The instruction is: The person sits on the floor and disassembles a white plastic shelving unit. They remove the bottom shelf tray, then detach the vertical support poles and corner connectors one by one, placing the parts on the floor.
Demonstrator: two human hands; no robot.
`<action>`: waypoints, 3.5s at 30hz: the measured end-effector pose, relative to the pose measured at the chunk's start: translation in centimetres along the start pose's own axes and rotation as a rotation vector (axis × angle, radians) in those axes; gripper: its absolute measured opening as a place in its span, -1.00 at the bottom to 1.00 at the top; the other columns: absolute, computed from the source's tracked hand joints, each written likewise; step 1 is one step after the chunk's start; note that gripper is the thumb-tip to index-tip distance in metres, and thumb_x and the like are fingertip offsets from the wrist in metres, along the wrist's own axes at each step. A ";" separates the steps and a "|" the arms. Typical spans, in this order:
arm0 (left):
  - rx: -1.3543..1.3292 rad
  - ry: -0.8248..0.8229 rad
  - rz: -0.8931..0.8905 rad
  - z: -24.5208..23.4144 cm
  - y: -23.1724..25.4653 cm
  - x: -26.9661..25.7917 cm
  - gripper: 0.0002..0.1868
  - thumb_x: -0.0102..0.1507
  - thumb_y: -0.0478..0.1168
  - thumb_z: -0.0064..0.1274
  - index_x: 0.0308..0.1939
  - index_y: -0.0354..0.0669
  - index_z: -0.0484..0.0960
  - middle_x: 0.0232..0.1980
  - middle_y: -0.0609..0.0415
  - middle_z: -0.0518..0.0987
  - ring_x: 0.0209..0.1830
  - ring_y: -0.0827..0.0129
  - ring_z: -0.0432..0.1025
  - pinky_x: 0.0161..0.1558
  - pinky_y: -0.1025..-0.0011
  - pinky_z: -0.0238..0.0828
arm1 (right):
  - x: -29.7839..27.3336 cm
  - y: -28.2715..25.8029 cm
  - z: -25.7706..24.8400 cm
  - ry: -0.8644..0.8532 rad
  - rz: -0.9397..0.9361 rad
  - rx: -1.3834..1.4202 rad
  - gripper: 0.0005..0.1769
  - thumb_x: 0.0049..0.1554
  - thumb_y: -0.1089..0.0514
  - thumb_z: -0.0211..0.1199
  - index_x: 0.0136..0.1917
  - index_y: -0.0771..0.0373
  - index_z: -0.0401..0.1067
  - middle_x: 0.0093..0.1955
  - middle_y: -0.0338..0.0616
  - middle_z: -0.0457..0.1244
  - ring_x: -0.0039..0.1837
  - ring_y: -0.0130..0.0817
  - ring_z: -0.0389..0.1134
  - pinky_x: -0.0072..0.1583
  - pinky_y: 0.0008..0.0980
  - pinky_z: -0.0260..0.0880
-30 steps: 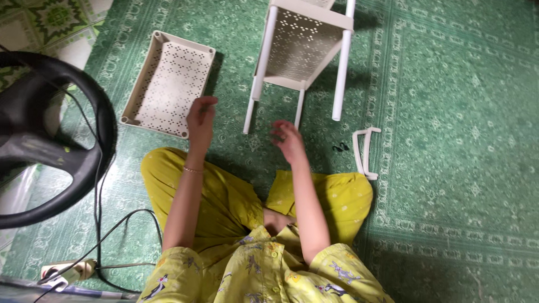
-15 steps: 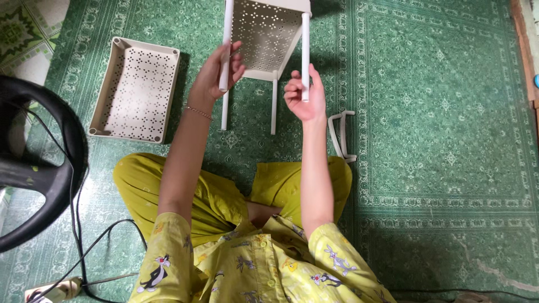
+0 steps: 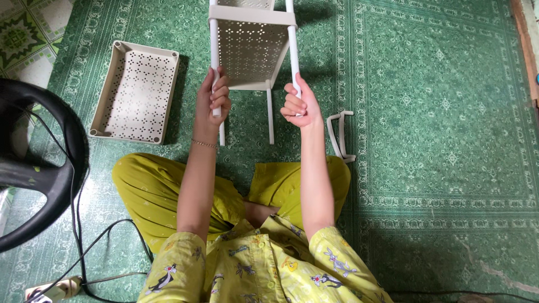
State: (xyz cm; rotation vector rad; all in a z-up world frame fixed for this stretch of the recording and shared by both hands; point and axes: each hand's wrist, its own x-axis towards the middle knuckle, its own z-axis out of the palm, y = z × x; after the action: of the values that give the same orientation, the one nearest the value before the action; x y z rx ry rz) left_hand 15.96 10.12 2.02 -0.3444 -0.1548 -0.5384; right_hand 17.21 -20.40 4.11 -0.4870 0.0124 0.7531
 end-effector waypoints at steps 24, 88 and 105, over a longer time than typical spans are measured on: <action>0.222 0.093 0.132 0.3 -0.5 -0.8 -0.70 0.54 -0.10 -0.18 0.09 -0.30 0.47 -0.46 0.24 0.17 -0.63 0.65 0.06 -0.68 0.66 0.04 | -0.3 1.7 1.7 0.118 -0.164 -0.171 -0.42 0.40 -0.29 0.03 -0.34 0.06 0.21 -0.64 -0.45 -0.09 -0.62 -0.51 -0.12 -0.27 -0.39 0.25; 0.320 0.163 0.233 0.3 -1.7 -1.5 -0.69 0.53 -0.09 -0.14 0.07 -0.31 0.52 -0.49 0.24 0.16 -0.64 0.67 0.06 -0.71 0.68 0.04 | -1.1 4.1 1.6 0.079 -0.286 -0.049 -0.66 0.41 0.08 0.14 -0.20 0.18 0.22 -0.59 -0.43 -0.06 -0.61 -0.60 -0.12 -0.50 -0.52 -0.06; 0.367 0.171 0.174 -0.3 -2.2 -0.8 -0.70 0.54 -0.07 -0.17 0.09 -0.25 0.51 -0.46 0.24 0.19 -0.61 0.66 0.06 -0.67 0.66 0.05 | -5.9 12.2 -3.9 1.068 -0.364 -1.775 -0.61 0.31 -0.14 0.19 0.01 0.25 0.42 -0.25 0.21 0.37 -0.13 0.23 0.44 -0.13 0.09 0.45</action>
State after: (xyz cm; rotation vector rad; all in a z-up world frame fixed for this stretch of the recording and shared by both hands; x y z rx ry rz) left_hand 14.12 8.62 2.15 0.0464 -0.0556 -0.3550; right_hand 5.41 -18.28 -3.38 -2.4588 0.2572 -0.1423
